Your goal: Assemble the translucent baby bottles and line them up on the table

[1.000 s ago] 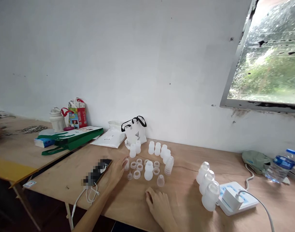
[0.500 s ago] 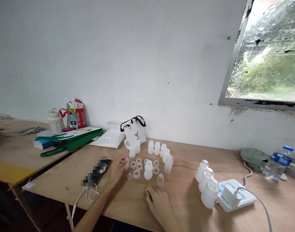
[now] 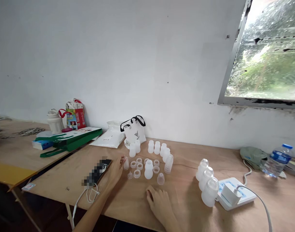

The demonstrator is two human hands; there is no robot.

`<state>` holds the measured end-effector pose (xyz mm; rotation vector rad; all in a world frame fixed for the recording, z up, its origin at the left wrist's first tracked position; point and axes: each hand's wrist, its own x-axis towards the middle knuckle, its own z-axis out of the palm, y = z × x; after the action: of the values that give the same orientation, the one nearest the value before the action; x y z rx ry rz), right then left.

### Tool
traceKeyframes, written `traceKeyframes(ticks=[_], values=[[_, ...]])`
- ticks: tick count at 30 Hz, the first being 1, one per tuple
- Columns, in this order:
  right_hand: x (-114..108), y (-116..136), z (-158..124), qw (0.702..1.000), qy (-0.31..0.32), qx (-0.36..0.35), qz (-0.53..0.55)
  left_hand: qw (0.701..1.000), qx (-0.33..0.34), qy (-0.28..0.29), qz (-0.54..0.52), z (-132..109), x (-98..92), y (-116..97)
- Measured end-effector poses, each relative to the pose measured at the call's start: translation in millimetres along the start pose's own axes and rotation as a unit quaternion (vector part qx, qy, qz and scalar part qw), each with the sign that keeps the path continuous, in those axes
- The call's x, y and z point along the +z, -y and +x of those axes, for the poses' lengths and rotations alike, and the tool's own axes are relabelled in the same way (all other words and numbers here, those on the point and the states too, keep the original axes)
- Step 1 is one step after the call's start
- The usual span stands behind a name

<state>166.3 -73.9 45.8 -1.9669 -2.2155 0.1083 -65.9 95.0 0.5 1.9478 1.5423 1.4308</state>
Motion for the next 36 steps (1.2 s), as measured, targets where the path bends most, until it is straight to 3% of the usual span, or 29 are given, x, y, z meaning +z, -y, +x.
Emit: traceKeyframes(ticks=[9, 15, 18, 22, 24, 31, 36], values=[[-1.3, 1.0, -0.1, 1.0, 0.003, 0.007, -0.015, 0.999, 0.03, -0.013, 0.016, 1.4, -7.9, -19.1], [-1.6, 1.7, -1.1, 1.0, -0.004, 0.002, -0.007, 0.997, -0.023, -0.065, 0.025, -17.2, -26.8, -44.3], [-3.9, 2.6, -1.3, 1.0, 0.003, 0.004, 0.001, 0.999, -0.055, 0.004, 0.002, -30.3, -32.7, -49.6], [-11.0, 4.5, -2.0, 1.0, 0.016, 0.005, -0.007, 0.985, -0.004, 0.163, -0.055, -40.1, -35.5, -50.8], [-12.8, 4.9, -2.1, 1.0, 0.015, 0.005, -0.01, 0.974, 0.012, 0.216, -0.065, -43.3, -35.8, -51.9], [-7.1, 3.1, -0.5, 1.0, 0.021, 0.003, -0.021, 0.96, 0.026, 0.277, -0.025, -52.0, -32.0, -48.4], [-5.8, 2.0, 0.8, 1.0, 0.013, 0.0, -0.015, 0.969, 0.009, 0.247, -0.011, -53.1, -29.3, -39.3]])
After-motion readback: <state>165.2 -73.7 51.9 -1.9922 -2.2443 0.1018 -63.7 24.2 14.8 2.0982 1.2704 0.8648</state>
